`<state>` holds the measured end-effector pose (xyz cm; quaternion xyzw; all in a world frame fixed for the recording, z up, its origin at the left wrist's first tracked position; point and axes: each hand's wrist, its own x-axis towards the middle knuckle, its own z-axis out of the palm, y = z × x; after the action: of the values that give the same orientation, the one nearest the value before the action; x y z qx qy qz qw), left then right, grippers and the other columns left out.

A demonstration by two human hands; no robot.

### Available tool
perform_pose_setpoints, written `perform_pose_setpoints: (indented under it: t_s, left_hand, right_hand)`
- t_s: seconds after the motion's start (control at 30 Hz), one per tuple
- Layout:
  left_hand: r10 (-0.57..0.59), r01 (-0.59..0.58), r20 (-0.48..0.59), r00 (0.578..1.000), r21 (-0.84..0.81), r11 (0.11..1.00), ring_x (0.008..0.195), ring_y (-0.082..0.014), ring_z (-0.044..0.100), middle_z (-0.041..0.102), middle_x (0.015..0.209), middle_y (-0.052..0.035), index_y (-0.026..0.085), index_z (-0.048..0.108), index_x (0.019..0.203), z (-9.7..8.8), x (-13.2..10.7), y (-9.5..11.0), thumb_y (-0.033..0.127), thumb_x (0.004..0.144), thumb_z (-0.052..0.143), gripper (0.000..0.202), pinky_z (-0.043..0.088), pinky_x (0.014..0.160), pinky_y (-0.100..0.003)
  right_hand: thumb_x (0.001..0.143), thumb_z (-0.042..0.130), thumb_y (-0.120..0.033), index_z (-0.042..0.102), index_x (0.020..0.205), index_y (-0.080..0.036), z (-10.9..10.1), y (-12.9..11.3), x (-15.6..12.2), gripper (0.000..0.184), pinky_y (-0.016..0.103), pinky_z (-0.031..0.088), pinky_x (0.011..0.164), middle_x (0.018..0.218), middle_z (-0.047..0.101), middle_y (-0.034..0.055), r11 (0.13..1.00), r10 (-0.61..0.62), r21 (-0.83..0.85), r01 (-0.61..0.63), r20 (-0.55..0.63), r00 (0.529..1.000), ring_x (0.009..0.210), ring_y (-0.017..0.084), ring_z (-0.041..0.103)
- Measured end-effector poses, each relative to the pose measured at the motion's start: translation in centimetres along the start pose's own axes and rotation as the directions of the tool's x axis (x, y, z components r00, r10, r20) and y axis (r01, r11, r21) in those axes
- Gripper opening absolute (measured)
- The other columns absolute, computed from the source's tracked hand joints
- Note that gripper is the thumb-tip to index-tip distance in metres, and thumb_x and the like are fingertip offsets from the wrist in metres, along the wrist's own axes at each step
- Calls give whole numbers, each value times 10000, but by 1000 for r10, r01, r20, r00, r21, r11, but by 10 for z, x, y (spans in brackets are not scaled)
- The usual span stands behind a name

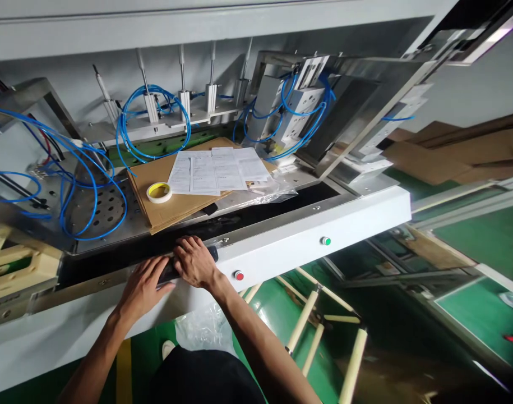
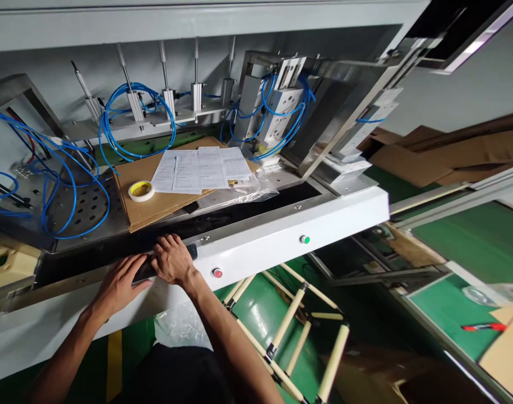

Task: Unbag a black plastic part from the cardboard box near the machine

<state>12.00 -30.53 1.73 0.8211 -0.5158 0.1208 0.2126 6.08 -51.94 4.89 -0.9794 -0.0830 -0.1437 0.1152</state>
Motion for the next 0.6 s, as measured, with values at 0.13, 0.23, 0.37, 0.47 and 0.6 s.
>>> perform_pose_setpoints:
  t_s: [0.13, 0.23, 0.37, 0.47, 0.6]
  left_hand:
    - [8, -10, 43, 999, 29, 1000, 1282, -355, 630, 666, 1374, -163, 184, 533, 1441, -3, 3, 1, 320, 909, 763, 595, 557, 1062, -487]
    - [1, -4, 48, 999, 65, 998, 1201, -348, 655, 683, 1297, -160, 174, 574, 1389, -9, 8, 6, 330, 929, 745, 515, 571, 1002, -466]
    - [49, -52, 56, 997, 57, 997, 1081, -314, 687, 715, 1198, -137, 178, 598, 1342, -23, 14, 12, 287, 980, 652, 382, 566, 947, -455]
    - [70, -69, 58, 996, -11, 998, 996, -285, 702, 733, 1075, -115, 189, 633, 1220, -32, 14, 15, 292, 1032, 568, 223, 569, 885, -432]
    - [12, 0, 76, 997, -151, 989, 969, -242, 700, 725, 1054, -91, 205, 651, 1098, -29, 6, 24, 297, 1095, 455, 216, 584, 848, -395]
  right_hand:
    - [1059, 563, -342, 626, 1341, -190, -2, -16, -23, 327, 517, 392, 1166, 1337, 693, 145, 994, 85, 93, -65, -230, 969, 1297, 291, 561]
    - [1077, 497, -293, 668, 1188, -201, 4, -40, -58, 225, 420, 506, 911, 1082, 730, 112, 952, 251, 262, -161, -360, 899, 966, 238, 641]
    - [1091, 453, -412, 692, 985, -210, 23, -66, -97, 331, 356, 516, 710, 857, 700, 72, 670, 586, 636, -383, -136, 799, 752, 209, 639]
    - [1048, 499, -597, 708, 1115, -212, 34, -73, -103, 443, 359, 556, 702, 887, 739, 69, 241, 703, 839, -488, 195, 684, 758, 222, 681]
    - [908, 651, -731, 715, 1026, -227, 38, -78, -89, 521, 404, 601, 815, 941, 761, 71, -83, 719, 941, -328, 285, 634, 874, 258, 715]
